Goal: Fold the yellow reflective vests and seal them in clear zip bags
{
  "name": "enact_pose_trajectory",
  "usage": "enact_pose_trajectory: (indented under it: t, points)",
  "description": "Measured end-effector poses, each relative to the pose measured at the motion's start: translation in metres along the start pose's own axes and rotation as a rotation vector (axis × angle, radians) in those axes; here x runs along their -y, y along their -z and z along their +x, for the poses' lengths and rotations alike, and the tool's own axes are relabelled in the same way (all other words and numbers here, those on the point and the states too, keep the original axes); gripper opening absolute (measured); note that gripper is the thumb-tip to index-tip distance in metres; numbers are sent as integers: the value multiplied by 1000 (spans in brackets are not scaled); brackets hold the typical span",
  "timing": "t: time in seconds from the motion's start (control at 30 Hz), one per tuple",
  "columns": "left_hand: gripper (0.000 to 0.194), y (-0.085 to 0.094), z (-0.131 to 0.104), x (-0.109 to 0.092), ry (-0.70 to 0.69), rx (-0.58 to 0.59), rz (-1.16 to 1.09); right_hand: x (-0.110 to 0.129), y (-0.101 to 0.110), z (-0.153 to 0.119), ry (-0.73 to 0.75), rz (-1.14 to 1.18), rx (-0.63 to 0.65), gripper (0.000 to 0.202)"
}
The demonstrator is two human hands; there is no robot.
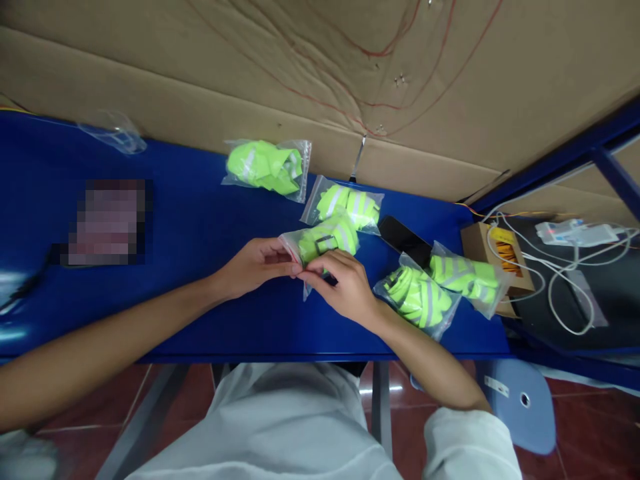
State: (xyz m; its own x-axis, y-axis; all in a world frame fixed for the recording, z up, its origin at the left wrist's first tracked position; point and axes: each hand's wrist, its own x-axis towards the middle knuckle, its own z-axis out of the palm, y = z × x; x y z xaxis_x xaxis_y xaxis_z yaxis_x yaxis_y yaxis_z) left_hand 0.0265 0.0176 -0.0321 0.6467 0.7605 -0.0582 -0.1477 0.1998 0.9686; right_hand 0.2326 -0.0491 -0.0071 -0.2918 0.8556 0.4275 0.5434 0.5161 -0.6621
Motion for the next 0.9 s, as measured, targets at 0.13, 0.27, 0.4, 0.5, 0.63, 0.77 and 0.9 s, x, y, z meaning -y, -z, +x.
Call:
enact_pose_trajectory:
  t: [0.13,0.27,0.4,0.5,0.63,0.77,0.9]
  points:
    - [25,0,-1,-2,-21,46,-5,1,0,0,-20,-24,-17,14]
    - [25,-3,0,-3,-15,49,-26,0,1,0,-6,-32,-4,11]
    - [30,-4,1,0,-17,26,-20,-2,0,0,5,-69,19,10]
    - [31,-4,1,1,-25,33,12,-3,-2,-2,17,-128,24,11]
    - [29,-4,1,1,-51,24,72,-4,-4,-3,6,-196,12,20]
    - [33,-4,1,-1,-69,-9,96,-5,-3,-2,-25,-131,25,12]
    - [35,-4,2,0,-89,-19,134,-6,-3,-2,-31,-143,23,10]
